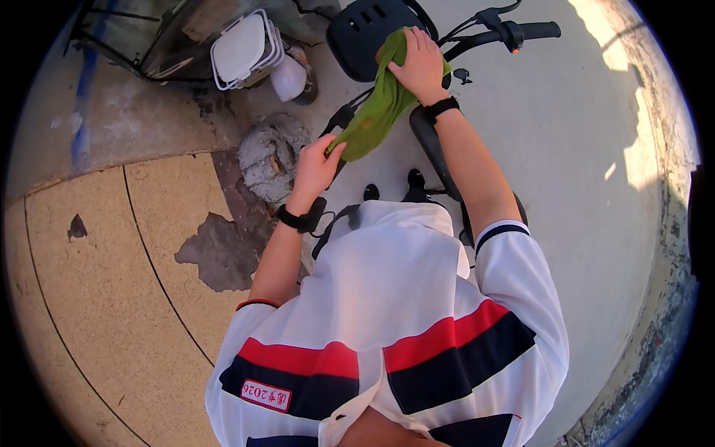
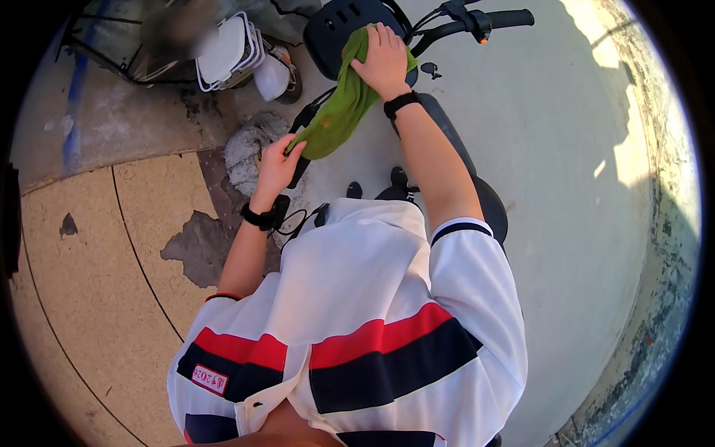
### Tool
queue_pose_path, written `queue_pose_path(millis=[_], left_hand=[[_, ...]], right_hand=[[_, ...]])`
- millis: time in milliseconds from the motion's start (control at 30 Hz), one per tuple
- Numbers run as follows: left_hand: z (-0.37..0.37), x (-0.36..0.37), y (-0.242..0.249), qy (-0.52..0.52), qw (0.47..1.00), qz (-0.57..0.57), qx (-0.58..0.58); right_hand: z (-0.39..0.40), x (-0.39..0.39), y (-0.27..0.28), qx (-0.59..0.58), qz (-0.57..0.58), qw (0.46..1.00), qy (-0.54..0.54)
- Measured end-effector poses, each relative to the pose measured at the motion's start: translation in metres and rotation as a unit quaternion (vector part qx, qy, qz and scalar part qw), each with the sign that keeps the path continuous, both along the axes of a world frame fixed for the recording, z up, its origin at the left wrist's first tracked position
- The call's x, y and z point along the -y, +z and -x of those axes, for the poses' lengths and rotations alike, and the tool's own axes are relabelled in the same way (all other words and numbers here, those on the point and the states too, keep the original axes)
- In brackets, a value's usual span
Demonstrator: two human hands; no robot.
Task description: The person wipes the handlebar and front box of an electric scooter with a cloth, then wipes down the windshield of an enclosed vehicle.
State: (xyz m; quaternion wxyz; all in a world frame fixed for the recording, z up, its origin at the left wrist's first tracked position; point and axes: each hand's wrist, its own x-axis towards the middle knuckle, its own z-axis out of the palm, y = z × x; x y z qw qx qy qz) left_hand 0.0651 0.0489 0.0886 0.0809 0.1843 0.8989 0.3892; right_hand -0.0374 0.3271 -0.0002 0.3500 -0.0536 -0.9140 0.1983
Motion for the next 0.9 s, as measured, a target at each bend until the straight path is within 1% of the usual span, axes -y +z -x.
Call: queue_pose_path(millis=[67,167,267,367,467,567,667,767,867,900], left_hand=[[0.001,-0.003,0.003,-0.005,1.000,0.006,0.004],[0.002,-0.005,0.005,-0.005,1.000,0.003,0.013],[0.003,-0.007,0.007,-0.003,1.000,-0.005,0.015],[0.002,-0.002,0.003,0.006,1.000,-0.015,0.019],[0.000,0.004,-0.003,0.013,0.999,-0.028,0.016],[-0.002,0.010,-0.006,0.022,0.999,-0.034,0.026],[-0.005,0.013,-0.005,0.026,0.999,-0.028,0.036],[-0.004,0.015,-0.005,0.015,0.999,-0.019,0.029],[-0.003,0.014,-0.004,0.007,0.999,-0.014,0.033],[-0.003,0.014,-0.004,0.006,0.999,-0.011,0.037]], right_hand=[[0.005,-0.009,-0.007,0.027,0.074,0.997,-0.002],[0.000,-0.015,-0.020,0.053,0.109,0.992,-0.026],[-0.005,-0.013,-0.029,0.059,0.038,0.996,-0.063],[-0.010,-0.004,-0.008,0.015,-0.073,0.993,-0.095],[0.008,0.002,-0.019,0.013,-0.018,1.000,-0.004],[0.007,0.012,-0.003,0.036,-0.056,0.997,0.029],[0.008,0.016,-0.005,0.095,-0.192,0.971,0.106],[0.000,0.020,0.003,0.133,-0.231,0.953,0.145],[-0.003,0.016,-0.008,0.082,-0.188,0.973,0.110],[-0.007,0.015,-0.008,0.074,-0.146,0.982,0.092]])
